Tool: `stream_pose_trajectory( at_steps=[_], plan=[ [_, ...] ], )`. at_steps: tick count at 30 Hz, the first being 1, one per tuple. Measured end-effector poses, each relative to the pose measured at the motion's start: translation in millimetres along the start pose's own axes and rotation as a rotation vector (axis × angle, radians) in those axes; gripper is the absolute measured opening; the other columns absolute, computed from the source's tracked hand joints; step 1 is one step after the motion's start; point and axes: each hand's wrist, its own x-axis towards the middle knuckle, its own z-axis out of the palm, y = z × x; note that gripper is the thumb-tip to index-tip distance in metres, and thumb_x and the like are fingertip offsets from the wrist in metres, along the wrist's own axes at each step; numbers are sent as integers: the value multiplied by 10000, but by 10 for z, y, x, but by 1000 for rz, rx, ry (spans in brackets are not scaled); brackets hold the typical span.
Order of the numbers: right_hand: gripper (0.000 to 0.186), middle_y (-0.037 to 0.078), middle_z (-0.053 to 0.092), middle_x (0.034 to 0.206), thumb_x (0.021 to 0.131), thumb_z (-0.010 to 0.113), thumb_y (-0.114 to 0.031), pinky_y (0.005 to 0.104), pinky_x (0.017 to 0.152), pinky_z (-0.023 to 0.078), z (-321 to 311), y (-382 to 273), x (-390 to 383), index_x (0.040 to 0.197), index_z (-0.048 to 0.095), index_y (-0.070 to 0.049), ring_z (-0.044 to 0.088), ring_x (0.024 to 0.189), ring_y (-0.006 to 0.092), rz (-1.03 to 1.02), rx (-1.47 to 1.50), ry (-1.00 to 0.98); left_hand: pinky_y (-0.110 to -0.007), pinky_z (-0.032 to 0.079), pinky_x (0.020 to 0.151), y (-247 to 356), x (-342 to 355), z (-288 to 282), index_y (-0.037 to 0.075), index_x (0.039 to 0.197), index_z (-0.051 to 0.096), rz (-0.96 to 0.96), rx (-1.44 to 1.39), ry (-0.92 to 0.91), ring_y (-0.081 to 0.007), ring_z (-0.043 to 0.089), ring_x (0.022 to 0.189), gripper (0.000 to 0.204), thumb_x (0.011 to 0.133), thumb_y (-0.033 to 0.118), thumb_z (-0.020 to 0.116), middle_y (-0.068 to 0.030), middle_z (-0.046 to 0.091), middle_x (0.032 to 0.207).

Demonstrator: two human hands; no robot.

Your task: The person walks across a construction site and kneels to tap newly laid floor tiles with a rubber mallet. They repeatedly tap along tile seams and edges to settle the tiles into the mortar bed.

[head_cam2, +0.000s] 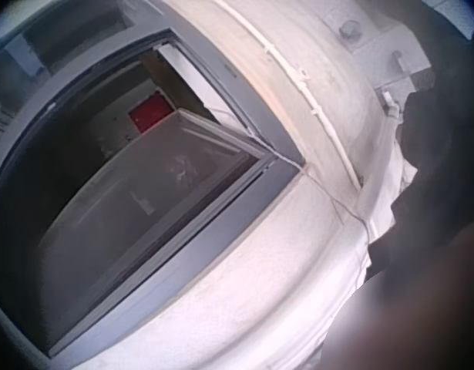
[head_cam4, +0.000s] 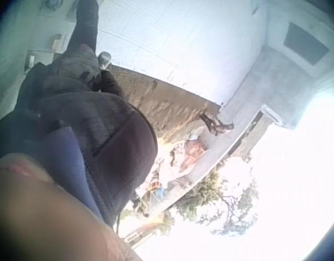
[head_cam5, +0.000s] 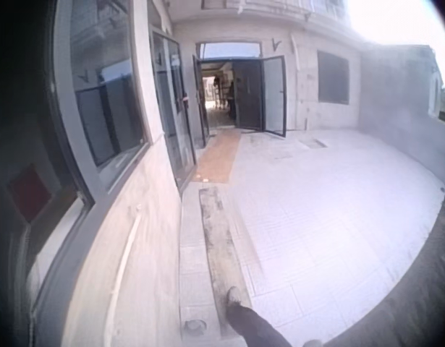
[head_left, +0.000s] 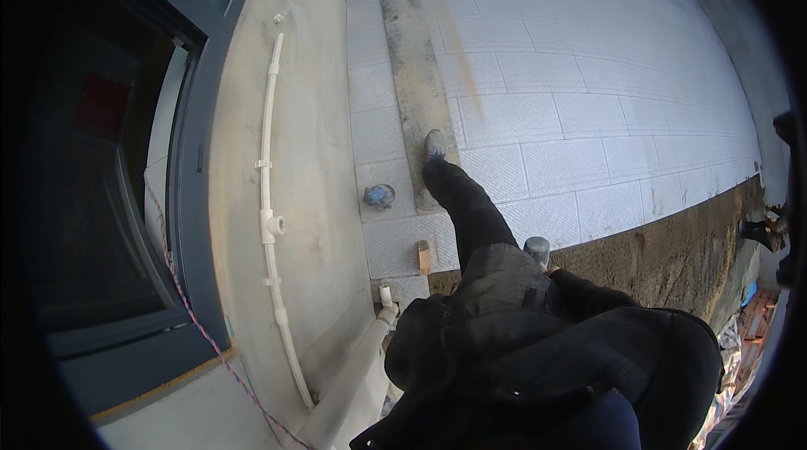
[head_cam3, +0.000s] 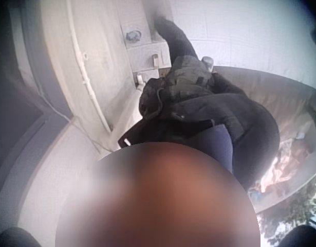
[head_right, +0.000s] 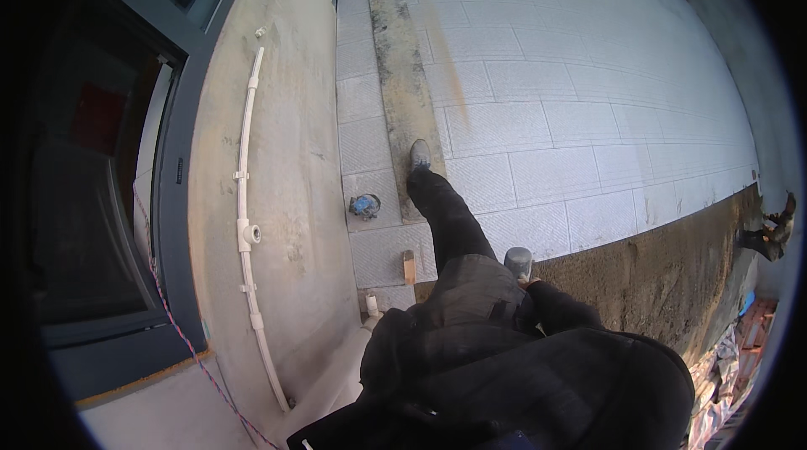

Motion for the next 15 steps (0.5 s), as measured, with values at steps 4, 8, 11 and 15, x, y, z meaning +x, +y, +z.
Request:
stream_pose_trajectory(
  at_steps=[4, 8, 11, 15],
  plan=[
    [905, 318, 722, 1245, 851, 652, -799, 464, 1022, 551, -1167, -1473, 910, 1258, 752, 3, 683, 1275, 368, 49, -5, -14, -401, 586, 765, 2387, 1064, 796, 17, 1111, 703, 62, -57, -325, -260, 755, 942, 349, 1010, 349, 659, -125, 772, 1075],
    [880, 295, 740, 1223, 861, 650, -776, 480, 979, 572, -2772, -2924, 1773, 1241, 753, 11, 713, 1212, 386, 157, 18, 7, -385, 584, 757, 5143, 1862, 1429, 20, 1131, 694, 55, -49, -421, -242, 753, 949, 347, 1015, 345, 659, -110, 770, 1095],
    [852, 287, 749, 1194, 882, 641, -755, 482, 958, 582, -3767, -3716, 2030, 1220, 752, 20, 725, 1173, 398, 113, 67, -44, -334, 568, 769, 7409, 2140, 1915, -1, 1198, 660, 141, -58, -357, -217, 742, 983, 354, 1023, 306, 641, -113, 748, 1095],
    [855, 297, 747, 1184, 897, 636, -742, 482, 993, 570, -4671, -4305, 2124, 1239, 738, 35, 708, 1195, 424, 329, 204, -2, -363, 582, 904, 10099, 1867, 2616, -43, 1402, 566, 353, 1, -479, -260, 735, 1051, 464, 1068, 271, 636, -175, 733, 1197]
  ],
)
